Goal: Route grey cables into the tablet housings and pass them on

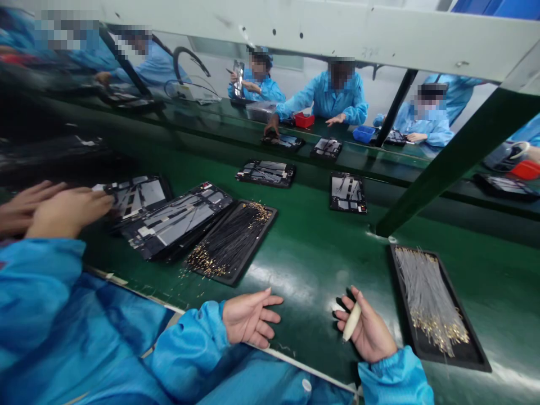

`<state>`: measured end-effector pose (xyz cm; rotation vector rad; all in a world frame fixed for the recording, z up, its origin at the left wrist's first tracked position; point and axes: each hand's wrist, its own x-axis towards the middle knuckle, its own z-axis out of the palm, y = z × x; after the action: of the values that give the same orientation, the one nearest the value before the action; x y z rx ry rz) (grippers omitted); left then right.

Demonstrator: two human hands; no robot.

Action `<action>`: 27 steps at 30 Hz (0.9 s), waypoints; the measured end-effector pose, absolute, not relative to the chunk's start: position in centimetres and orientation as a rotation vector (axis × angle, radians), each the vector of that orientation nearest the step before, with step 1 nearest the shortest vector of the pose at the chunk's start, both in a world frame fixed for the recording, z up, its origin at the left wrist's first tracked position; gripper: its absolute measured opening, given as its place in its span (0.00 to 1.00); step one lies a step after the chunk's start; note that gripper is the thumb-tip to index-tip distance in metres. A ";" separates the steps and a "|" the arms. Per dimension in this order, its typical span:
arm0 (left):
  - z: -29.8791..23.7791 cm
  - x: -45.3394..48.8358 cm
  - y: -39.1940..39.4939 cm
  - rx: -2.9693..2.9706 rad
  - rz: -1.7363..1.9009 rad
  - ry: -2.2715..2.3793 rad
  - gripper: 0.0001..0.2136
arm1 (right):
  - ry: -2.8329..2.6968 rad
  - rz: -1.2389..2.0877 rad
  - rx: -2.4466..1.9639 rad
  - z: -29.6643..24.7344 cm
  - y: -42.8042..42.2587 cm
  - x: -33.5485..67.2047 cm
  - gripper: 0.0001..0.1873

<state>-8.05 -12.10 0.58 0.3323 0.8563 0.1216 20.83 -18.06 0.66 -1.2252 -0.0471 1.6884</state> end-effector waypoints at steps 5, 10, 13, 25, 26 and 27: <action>-0.3 -7.9 -12.1 0.328 0.116 0.889 0.30 | -0.057 1.686 -1.222 0.6 -18.0 20.8 0.20; -0.5 -7.9 -12.1 0.337 0.106 0.880 0.30 | -0.051 1.676 -1.237 0.8 -17.9 20.7 0.21; -0.3 -7.9 -12.1 0.342 0.110 0.875 0.28 | -0.044 1.667 -1.250 0.9 -18.0 20.7 0.21; -0.3 -7.9 -12.1 0.336 0.094 0.881 0.28 | -0.042 1.678 -1.244 1.0 -18.0 20.7 0.19; -0.3 -8.0 -12.1 0.334 0.097 0.876 0.28 | -0.042 1.678 -1.245 1.0 -18.0 20.7 0.19; -0.4 -8.0 -12.1 0.333 0.100 0.873 0.28 | -0.042 1.677 -1.247 0.9 -17.9 20.7 0.19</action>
<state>-7.99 -12.08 -0.36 0.3327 0.8729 0.0999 20.71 -17.94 0.94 -1.2468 -0.0423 1.6765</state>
